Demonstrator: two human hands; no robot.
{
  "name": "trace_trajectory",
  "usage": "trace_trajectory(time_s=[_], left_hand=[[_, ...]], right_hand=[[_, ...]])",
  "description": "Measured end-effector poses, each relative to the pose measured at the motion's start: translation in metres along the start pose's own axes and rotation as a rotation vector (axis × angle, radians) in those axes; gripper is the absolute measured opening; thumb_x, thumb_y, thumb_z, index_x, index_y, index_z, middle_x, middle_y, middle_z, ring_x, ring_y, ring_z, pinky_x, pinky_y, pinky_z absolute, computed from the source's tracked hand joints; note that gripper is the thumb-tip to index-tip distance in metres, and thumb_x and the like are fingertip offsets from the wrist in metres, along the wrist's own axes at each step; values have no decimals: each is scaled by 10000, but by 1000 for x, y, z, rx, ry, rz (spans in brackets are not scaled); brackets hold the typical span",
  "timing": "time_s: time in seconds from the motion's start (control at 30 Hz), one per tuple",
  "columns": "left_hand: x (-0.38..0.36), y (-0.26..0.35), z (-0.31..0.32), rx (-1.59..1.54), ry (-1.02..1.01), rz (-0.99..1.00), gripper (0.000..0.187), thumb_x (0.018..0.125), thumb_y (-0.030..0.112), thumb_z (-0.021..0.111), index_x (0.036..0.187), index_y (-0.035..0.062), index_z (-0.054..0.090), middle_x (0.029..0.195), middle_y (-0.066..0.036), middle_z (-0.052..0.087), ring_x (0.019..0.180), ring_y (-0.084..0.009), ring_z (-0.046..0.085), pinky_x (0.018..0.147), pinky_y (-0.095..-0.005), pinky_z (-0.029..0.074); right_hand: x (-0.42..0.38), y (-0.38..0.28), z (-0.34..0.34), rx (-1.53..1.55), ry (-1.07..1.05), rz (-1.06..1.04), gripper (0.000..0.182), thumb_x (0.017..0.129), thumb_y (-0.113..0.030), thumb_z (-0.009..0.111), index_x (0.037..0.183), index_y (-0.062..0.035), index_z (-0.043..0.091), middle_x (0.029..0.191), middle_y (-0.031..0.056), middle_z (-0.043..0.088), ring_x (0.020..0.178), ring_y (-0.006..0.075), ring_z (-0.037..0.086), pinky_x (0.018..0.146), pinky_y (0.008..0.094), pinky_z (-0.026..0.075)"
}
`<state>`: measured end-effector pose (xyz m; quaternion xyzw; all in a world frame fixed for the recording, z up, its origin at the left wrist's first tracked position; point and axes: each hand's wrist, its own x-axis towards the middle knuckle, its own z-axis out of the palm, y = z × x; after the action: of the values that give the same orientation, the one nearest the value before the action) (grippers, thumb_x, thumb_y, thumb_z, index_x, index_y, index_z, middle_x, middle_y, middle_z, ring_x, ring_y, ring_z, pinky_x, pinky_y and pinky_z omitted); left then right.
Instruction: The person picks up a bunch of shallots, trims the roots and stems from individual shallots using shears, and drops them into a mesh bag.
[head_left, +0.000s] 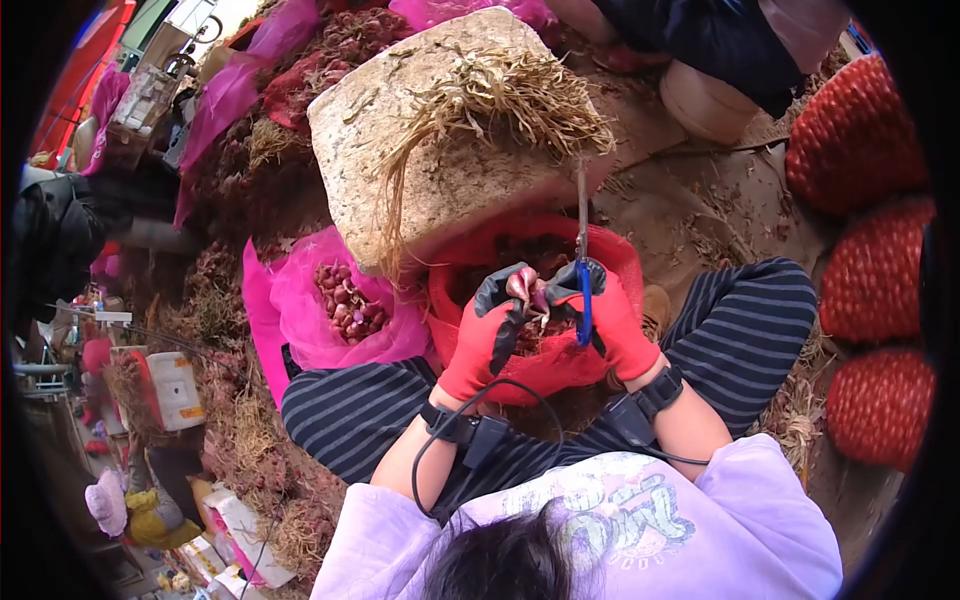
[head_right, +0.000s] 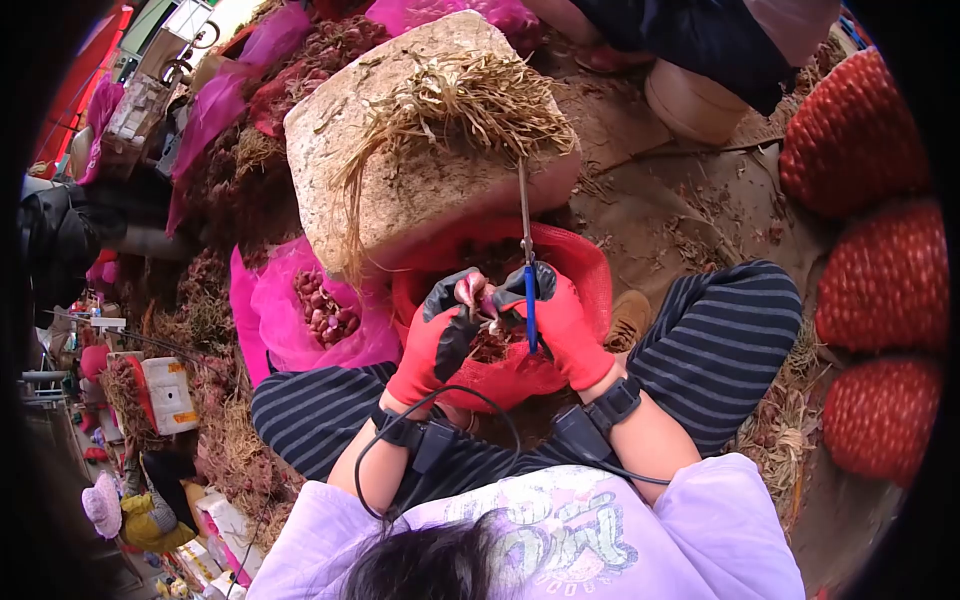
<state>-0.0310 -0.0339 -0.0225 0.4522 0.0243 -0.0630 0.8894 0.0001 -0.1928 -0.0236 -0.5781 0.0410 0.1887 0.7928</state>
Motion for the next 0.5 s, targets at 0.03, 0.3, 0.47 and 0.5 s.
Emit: trace_trajectory(time_s=[0.03, 0.3, 0.47, 0.5], left_hand=[[2, 1, -3, 66, -14, -23, 100, 970, 136, 460, 887, 81, 470, 820, -11, 502, 769, -111, 499, 687, -233, 429], [8, 6, -20, 248, -164, -173, 131, 989, 176, 460, 1021, 52, 493, 846, -4, 522, 748, -95, 492, 689, -220, 423], [-7, 10, -21, 564, -225, 27, 401, 928, 101, 564, 1302, 38, 432, 1061, -48, 565, 889, -112, 566, 759, -227, 469], [-8, 11, -21, 389, -193, -58, 409, 923, 109, 573, 1300, 37, 432, 1082, -59, 568, 913, -132, 577, 770, -239, 482]], right_hand=[[-1, -3, 0, 30, -10, 17, 228, 725, -67, 763, 882, -48, 599, 807, 11, 616, 708, 96, 583, 646, 234, 483], [-4, 0, 4, -214, 42, -161, 288, 767, -7, 690, 1021, -11, 554, 893, 54, 626, 816, 117, 594, 735, 255, 496], [6, 10, -4, -307, 151, -239, 300, 808, -20, 655, 1083, -2, 534, 928, 66, 609, 830, 115, 593, 744, 256, 497], [4, 9, -6, -189, 132, -199, 297, 820, -21, 643, 1095, -1, 533, 931, 66, 605, 837, 117, 597, 745, 255, 498]])
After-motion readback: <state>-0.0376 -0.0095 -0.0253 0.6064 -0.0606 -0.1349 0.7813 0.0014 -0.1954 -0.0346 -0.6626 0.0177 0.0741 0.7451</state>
